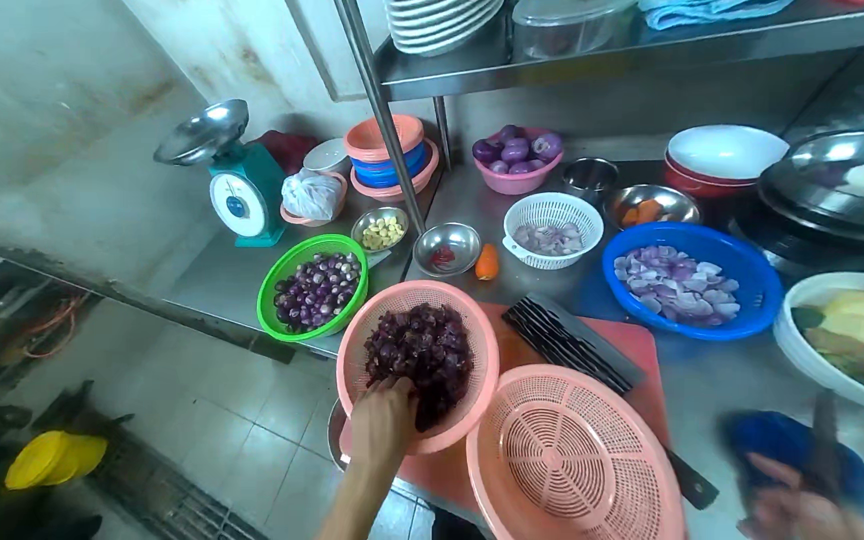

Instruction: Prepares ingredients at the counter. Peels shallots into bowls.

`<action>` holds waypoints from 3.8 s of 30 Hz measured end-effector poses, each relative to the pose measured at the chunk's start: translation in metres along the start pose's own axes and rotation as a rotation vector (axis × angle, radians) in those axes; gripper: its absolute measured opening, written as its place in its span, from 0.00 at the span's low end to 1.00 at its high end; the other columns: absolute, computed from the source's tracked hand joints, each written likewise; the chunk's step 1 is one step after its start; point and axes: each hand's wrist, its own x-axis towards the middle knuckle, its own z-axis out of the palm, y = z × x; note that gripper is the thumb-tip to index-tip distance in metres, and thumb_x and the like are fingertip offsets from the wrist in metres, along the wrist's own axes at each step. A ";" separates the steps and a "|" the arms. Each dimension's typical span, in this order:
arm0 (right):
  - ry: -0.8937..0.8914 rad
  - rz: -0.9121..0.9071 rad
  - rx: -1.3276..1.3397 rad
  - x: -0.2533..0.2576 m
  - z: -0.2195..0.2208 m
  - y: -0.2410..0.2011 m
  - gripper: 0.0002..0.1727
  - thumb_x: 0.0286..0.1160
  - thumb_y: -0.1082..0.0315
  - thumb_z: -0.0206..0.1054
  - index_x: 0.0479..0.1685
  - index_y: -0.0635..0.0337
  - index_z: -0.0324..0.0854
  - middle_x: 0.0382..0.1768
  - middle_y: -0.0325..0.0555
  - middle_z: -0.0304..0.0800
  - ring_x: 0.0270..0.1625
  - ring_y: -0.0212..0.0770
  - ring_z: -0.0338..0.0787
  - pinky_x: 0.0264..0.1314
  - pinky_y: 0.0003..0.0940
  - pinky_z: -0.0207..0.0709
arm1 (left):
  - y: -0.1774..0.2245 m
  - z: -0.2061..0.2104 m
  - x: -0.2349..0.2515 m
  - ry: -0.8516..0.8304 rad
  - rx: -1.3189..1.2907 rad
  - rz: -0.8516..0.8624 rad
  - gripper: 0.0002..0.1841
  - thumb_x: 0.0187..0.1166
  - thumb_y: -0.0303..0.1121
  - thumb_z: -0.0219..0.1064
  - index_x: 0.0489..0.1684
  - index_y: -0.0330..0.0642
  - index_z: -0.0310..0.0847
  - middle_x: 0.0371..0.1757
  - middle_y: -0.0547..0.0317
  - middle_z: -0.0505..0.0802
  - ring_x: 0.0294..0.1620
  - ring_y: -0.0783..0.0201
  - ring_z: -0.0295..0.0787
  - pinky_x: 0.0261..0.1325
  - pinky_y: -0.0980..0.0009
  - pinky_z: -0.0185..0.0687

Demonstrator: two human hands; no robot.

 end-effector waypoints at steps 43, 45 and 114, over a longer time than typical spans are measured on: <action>-0.396 0.229 0.289 -0.030 0.059 -0.065 0.19 0.90 0.65 0.57 0.68 0.64 0.85 0.35 0.34 0.90 0.28 0.26 0.83 0.31 0.23 0.81 | 0.099 0.039 -0.091 0.012 -1.588 0.613 0.15 0.64 0.31 0.84 0.49 0.46 0.93 0.51 0.63 0.95 0.42 0.73 0.93 0.45 0.76 0.93; -0.425 0.221 0.312 -0.031 0.060 -0.065 0.19 0.90 0.64 0.57 0.68 0.64 0.84 0.35 0.34 0.90 0.29 0.26 0.83 0.32 0.22 0.80 | 0.095 0.038 -0.090 -0.009 -1.591 0.647 0.17 0.61 0.33 0.85 0.48 0.46 0.93 0.52 0.62 0.95 0.41 0.73 0.93 0.42 0.77 0.93; -0.487 0.319 0.424 -0.036 0.068 -0.084 0.22 0.92 0.70 0.52 0.80 0.63 0.74 0.36 0.32 0.84 0.25 0.21 0.73 0.25 0.17 0.68 | 0.085 0.051 -0.098 -0.237 -1.977 0.534 0.12 0.73 0.25 0.74 0.52 0.45 0.93 0.49 0.56 0.96 0.44 0.70 0.93 0.49 0.74 0.90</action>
